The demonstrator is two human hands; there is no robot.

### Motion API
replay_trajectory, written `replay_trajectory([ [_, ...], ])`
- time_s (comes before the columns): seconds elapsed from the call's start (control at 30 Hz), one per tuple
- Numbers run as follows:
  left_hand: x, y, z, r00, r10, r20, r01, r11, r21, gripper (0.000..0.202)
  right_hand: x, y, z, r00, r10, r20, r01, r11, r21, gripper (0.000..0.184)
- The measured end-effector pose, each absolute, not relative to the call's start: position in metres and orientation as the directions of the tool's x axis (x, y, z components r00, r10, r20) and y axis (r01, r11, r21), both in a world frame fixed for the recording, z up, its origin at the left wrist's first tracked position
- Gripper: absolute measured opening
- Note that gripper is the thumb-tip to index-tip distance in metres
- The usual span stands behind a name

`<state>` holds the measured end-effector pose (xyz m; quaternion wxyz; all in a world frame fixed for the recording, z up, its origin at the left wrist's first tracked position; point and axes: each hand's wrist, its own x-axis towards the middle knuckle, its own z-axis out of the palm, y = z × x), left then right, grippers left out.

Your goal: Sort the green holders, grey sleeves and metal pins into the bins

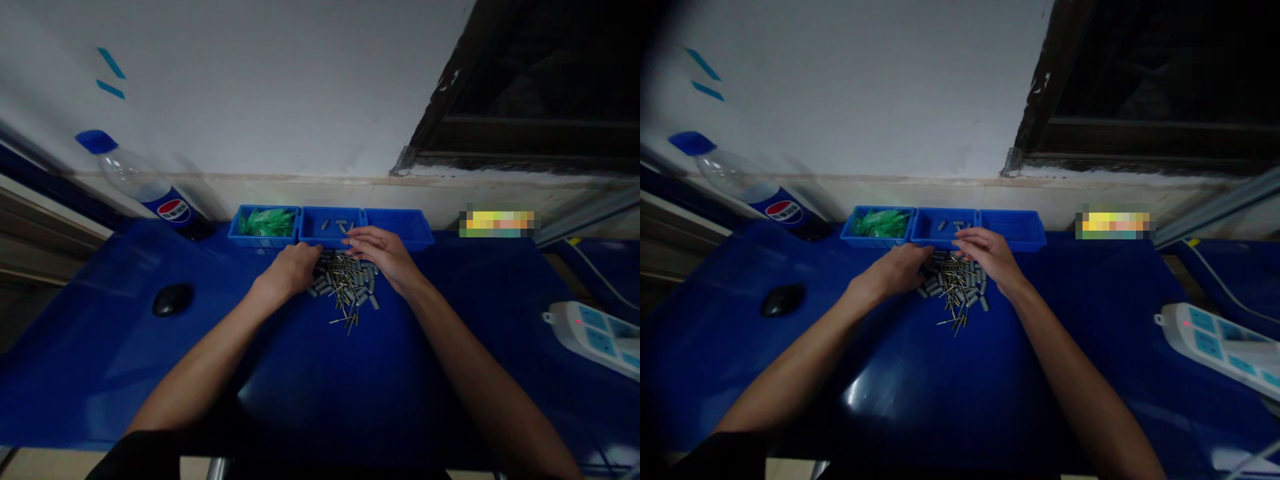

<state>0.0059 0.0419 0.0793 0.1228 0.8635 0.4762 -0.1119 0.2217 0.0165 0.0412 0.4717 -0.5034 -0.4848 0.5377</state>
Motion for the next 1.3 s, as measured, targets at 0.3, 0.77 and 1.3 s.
replay_trajectory([
  [0.3,0.004,0.048,0.074,0.559,0.786,-0.264,0.829,-0.53,0.177,0.038,0.221,0.017,0.04,-0.053,0.994,-0.09,-0.009,-0.091,-0.996,0.028],
  [0.77,0.001,0.044,0.072,0.529,0.752,-0.393,0.843,-0.518,0.145,0.042,0.222,0.017,0.038,-0.081,0.991,-0.107,-0.016,-0.108,-0.994,0.024],
  [1.3,0.002,0.054,0.092,0.572,0.801,0.177,0.412,-0.467,0.783,0.008,0.221,0.015,0.034,-0.221,0.965,-0.139,-0.001,-0.143,-0.99,0.035],
])
